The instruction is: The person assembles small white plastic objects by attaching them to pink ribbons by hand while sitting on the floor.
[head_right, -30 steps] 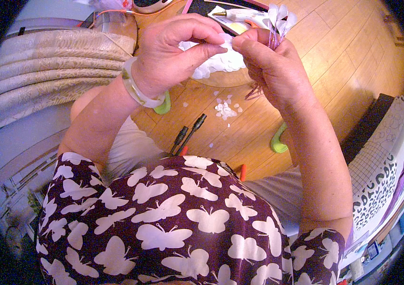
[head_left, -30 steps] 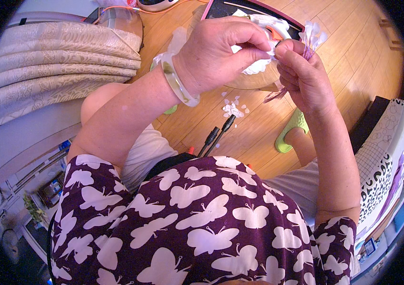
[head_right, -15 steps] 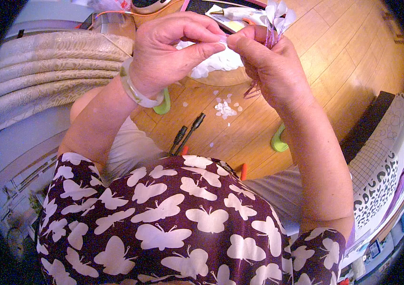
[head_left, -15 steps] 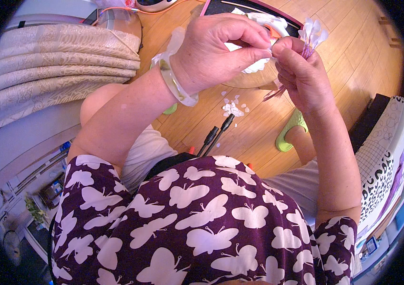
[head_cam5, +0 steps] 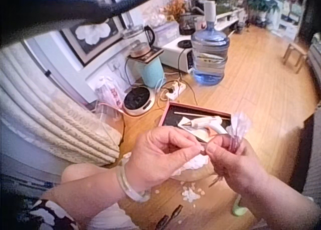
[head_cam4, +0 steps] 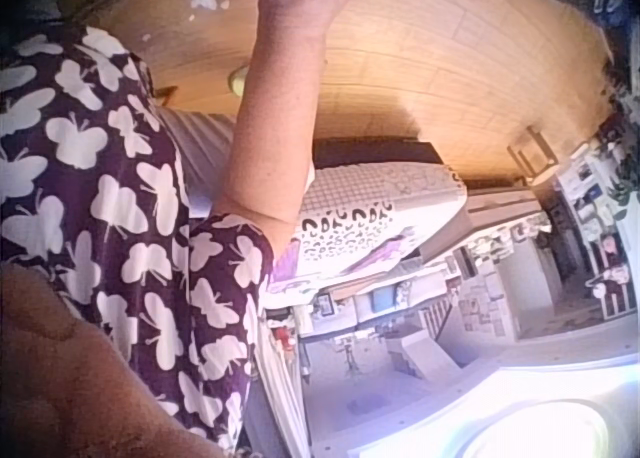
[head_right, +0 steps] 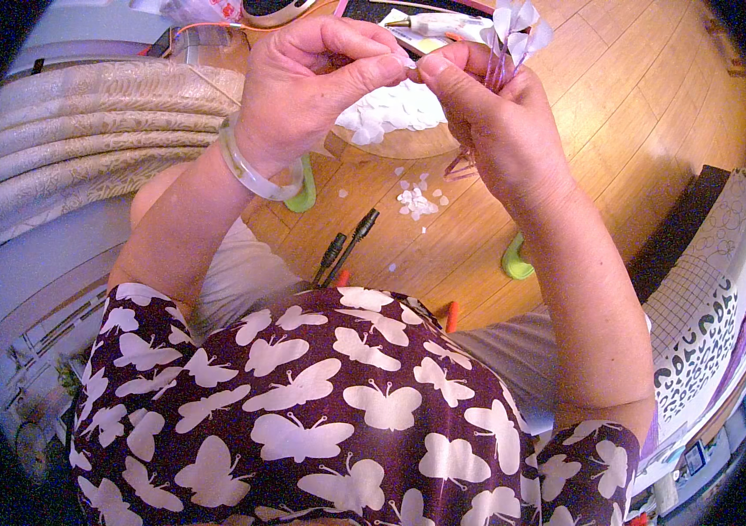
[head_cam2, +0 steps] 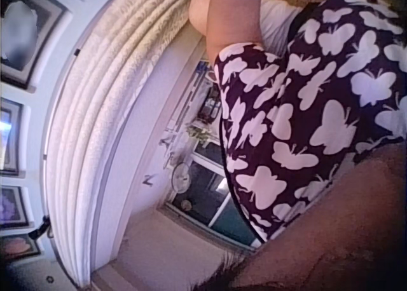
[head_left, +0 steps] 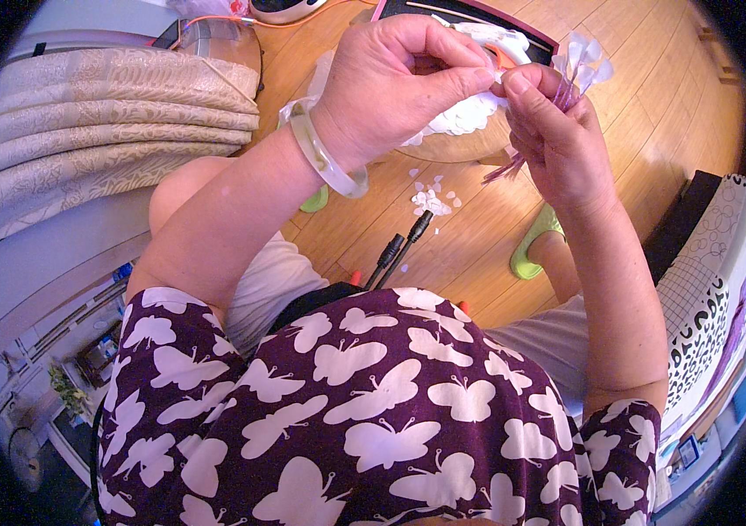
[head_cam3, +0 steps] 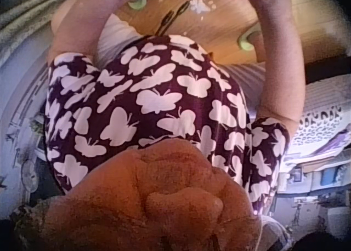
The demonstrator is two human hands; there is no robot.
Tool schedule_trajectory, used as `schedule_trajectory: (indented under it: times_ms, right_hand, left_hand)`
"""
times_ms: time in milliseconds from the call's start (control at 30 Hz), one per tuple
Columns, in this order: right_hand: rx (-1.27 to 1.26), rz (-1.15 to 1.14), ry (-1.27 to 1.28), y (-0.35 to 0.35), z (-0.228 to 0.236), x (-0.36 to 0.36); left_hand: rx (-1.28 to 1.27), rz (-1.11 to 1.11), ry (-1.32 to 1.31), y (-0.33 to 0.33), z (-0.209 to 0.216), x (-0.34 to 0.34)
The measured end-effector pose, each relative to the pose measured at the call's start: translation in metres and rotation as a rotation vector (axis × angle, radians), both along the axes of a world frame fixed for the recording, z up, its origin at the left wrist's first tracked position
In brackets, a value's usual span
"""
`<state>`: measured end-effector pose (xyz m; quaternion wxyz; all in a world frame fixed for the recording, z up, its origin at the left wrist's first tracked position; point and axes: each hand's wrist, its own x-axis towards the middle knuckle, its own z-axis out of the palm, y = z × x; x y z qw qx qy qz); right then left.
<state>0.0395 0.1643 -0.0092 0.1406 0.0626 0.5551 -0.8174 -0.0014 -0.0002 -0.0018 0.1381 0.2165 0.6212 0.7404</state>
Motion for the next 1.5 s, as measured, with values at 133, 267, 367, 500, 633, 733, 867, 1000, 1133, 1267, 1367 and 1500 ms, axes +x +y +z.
schedule_trajectory:
  times_ms: [133,267,367,500,633,733,867,1000,1133,1267,1367,1500]
  right_hand:
    - [0.026,-0.036,0.015,-0.002,0.000,0.001]
    - [0.031,-0.045,0.043,-0.004,0.000,0.001]
    - [0.008,-0.057,0.043,-0.005,0.001,0.001]
    - [-0.041,-0.055,0.050,-0.005,0.002,0.000]
    - [-0.086,-0.087,0.076,-0.009,0.004,0.000]
    - [-0.080,-0.050,0.071,-0.005,0.003,0.000]
    - [-0.068,-0.068,0.067,-0.008,0.005,0.000]
    - [-0.089,-0.045,0.074,-0.005,0.003,0.000]
    - [-0.102,-0.059,0.105,-0.008,0.005,-0.001]
    - [-0.059,-0.045,0.065,-0.005,0.002,0.000]
    - [-0.026,-0.104,0.107,-0.011,0.004,0.000]
    - [0.067,-0.188,0.104,-0.020,0.004,0.001]
  left_hand:
    - [-0.007,0.001,0.014,-0.001,0.001,-0.002]
    - [-0.008,-0.004,0.013,-0.002,-0.001,-0.003]
    - [0.018,-0.024,0.012,-0.001,-0.001,-0.004]
    - [-0.034,0.002,0.049,-0.002,-0.004,-0.007]
    - [0.192,-0.061,-0.066,0.002,-0.009,-0.007]
    - [0.176,-0.099,-0.071,-0.001,-0.009,-0.009]
    - [0.157,-0.071,-0.084,0.001,-0.010,-0.008]
    - [0.144,-0.059,-0.071,0.001,-0.011,-0.010]
    - [0.133,-0.040,-0.072,0.002,-0.011,-0.010]
    - [0.147,-0.043,-0.059,0.003,-0.015,-0.009]
    - [0.140,0.003,-0.055,0.005,-0.015,-0.007]
    - [0.009,0.173,0.044,0.009,-0.010,-0.001]
